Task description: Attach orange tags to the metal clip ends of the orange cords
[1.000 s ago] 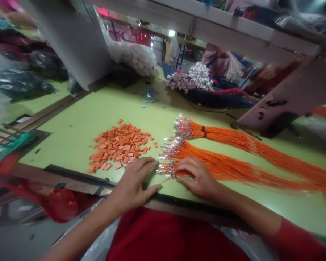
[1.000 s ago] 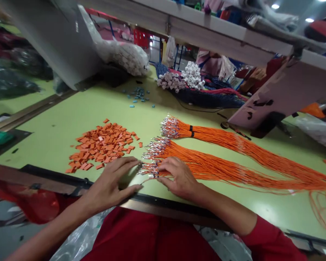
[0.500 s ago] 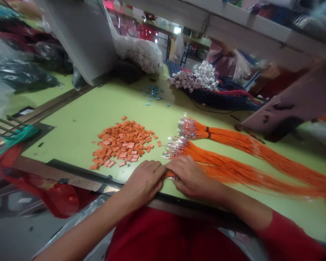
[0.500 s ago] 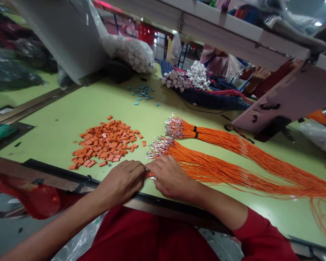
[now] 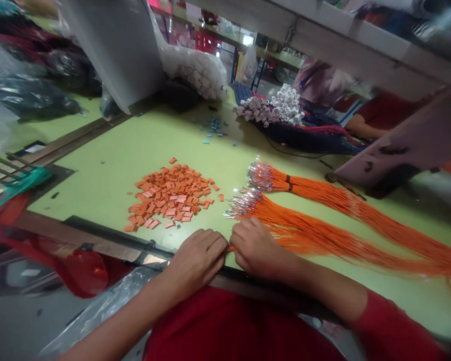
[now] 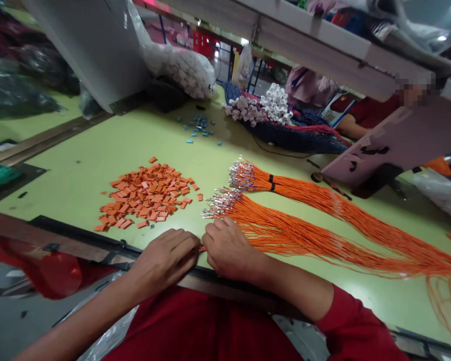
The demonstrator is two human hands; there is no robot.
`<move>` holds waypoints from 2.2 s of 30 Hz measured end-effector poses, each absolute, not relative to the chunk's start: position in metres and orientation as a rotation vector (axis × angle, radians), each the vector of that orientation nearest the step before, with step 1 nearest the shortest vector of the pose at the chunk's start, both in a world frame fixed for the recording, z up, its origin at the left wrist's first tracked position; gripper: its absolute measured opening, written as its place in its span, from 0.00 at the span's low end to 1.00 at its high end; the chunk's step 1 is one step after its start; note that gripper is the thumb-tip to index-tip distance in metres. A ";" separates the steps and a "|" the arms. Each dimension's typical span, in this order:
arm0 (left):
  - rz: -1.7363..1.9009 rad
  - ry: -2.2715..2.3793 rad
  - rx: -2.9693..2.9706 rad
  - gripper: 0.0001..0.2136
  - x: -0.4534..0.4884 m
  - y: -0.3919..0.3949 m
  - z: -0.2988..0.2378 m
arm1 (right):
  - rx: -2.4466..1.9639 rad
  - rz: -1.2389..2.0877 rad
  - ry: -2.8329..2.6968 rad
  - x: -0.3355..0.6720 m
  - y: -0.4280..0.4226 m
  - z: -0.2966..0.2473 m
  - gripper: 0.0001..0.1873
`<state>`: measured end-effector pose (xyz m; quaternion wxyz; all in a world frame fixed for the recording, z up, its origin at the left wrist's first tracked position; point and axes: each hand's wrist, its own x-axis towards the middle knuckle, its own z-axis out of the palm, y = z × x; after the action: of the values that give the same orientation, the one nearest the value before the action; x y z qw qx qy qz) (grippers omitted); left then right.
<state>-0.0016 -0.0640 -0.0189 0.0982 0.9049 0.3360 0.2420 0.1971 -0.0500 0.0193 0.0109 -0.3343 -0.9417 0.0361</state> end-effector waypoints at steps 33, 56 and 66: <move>0.505 1.362 2.330 0.09 0.026 -0.034 -0.008 | -1.249 1.621 -1.448 0.219 -0.034 0.034 0.14; 0.805 1.188 2.108 0.10 0.006 -0.068 -0.013 | -1.230 1.802 -1.655 0.218 -0.035 0.026 0.22; 0.928 1.211 1.980 0.09 0.000 -0.080 -0.007 | -1.277 1.675 -1.762 0.216 -0.038 0.032 0.19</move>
<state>-0.0005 -0.0805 -0.0071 0.3155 0.7517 0.4597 0.3523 0.2165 -0.0381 0.0321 0.1965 -0.4560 -0.6290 0.5981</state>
